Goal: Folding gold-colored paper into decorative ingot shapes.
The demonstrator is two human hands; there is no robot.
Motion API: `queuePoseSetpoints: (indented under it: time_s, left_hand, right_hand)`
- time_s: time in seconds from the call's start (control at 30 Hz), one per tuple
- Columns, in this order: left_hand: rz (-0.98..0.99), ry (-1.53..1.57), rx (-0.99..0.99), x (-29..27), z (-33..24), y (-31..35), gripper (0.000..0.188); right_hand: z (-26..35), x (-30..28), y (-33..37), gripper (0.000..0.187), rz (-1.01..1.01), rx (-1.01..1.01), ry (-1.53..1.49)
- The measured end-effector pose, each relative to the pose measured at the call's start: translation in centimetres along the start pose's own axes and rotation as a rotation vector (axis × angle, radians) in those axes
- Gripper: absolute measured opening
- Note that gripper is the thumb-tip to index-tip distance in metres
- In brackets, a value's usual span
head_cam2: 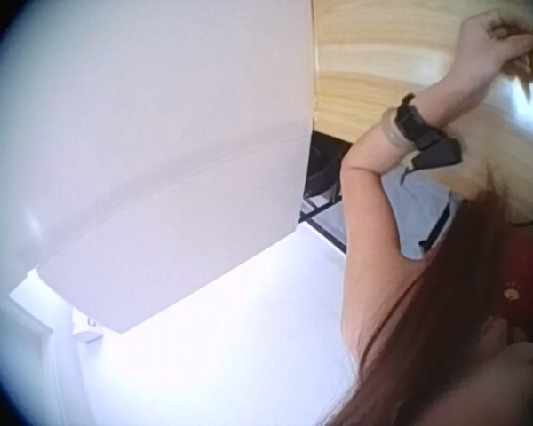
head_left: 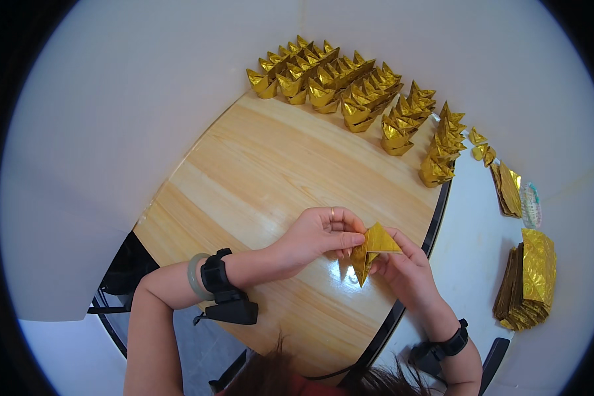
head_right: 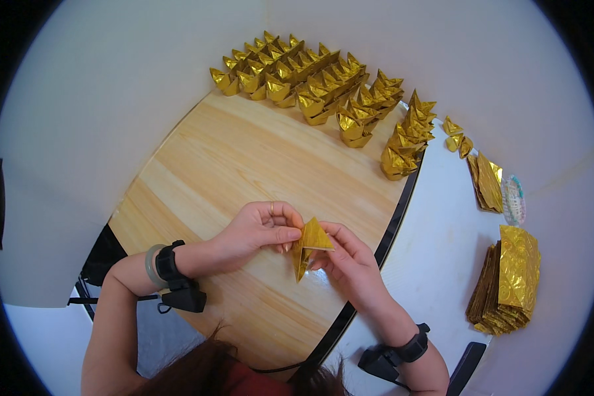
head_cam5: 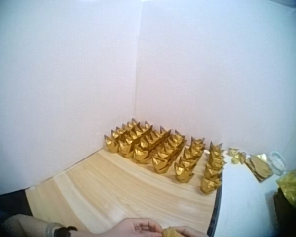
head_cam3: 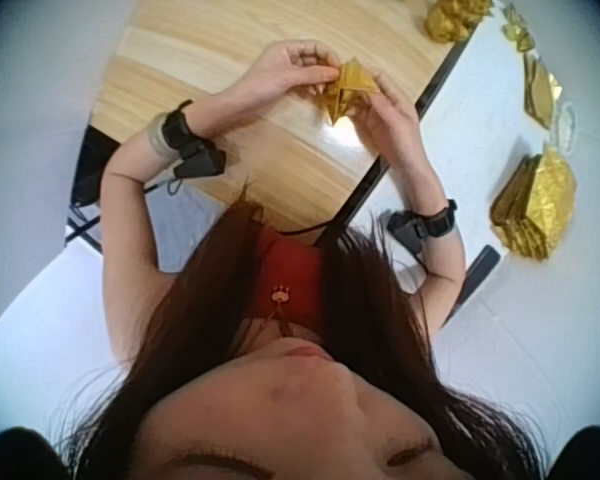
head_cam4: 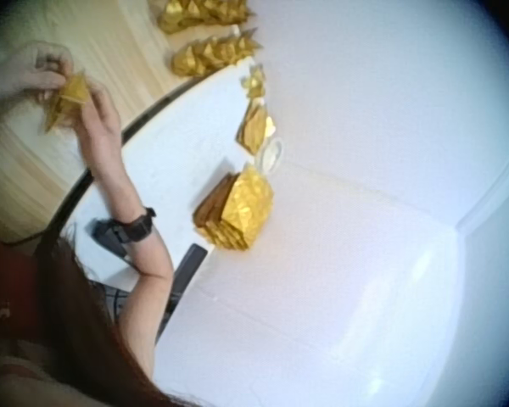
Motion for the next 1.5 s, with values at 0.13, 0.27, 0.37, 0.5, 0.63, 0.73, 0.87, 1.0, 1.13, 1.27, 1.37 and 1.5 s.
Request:
queuePoseSetpoints:
  time_s: [0.13,0.27,0.37,0.5,0.63,0.73,0.87,1.0,1.13,1.27,1.37,1.5]
  left_hand:
    - [-0.004,0.028,0.040,-0.3,-0.1,0.2,0.015]
    - [0.072,0.095,0.001,0.6,0.4,-0.2,0.012]
    - [0.118,0.152,-0.030,0.8,0.9,-0.2,0.011]
    - [0.190,0.222,-0.088,1.5,1.2,-0.2,0.014]
    - [0.332,0.324,-0.047,2.1,0.7,0.2,0.017]
    - [0.360,0.387,-0.071,2.8,-0.1,0.6,0.015]
    - [0.315,0.239,-0.207,2.4,1.9,0.2,0.015]
    - [0.363,0.176,-0.214,3.0,2.2,0.3,0.018]
    - [0.394,0.191,-0.194,3.2,2.1,0.4,0.020]
    - [0.375,0.271,-0.110,2.5,1.7,0.1,0.025]
    - [0.306,0.242,-0.090,2.5,1.1,0.2,0.024]
    - [0.275,0.149,-0.073,2.1,1.2,-0.2,0.021]
  right_hand:
    - [-0.6,0.5,0.1,0.041,-0.005,0.098,-0.044]
    - [-0.8,0.9,0.2,0.039,-0.108,0.174,-0.138]
    - [-1.1,1.1,0.2,0.036,-0.103,0.201,-0.198]
    - [-1.4,0.9,0.6,0.030,-0.096,0.230,-0.222]
    - [-0.9,0.7,0.7,0.024,-0.135,0.189,-0.210]
    - [-0.6,0.4,0.6,0.019,-0.182,0.170,-0.228]
    - [-0.6,0.4,0.6,0.013,-0.111,0.190,-0.263]
    - [-1.0,0.1,0.6,0.021,-0.173,0.207,-0.329]
    - [-1.4,0.0,0.7,0.032,-0.239,0.214,-0.474]
    - [-0.9,0.5,0.6,0.036,-0.213,0.151,-0.598]
    - [-0.8,0.2,0.4,0.037,-0.262,0.108,-0.508]
    - [-0.8,-1.0,0.4,0.036,-0.260,0.086,-0.339]
Point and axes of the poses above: each hand's wrist, its own y-axis away from the middle knuckle, its own x-axis out of the palm, z = x × y, the point moved 10 cm from there along -y, towards the middle knuckle, and after that the axes turned 13 degrees about -x, right-handed, at the moved point
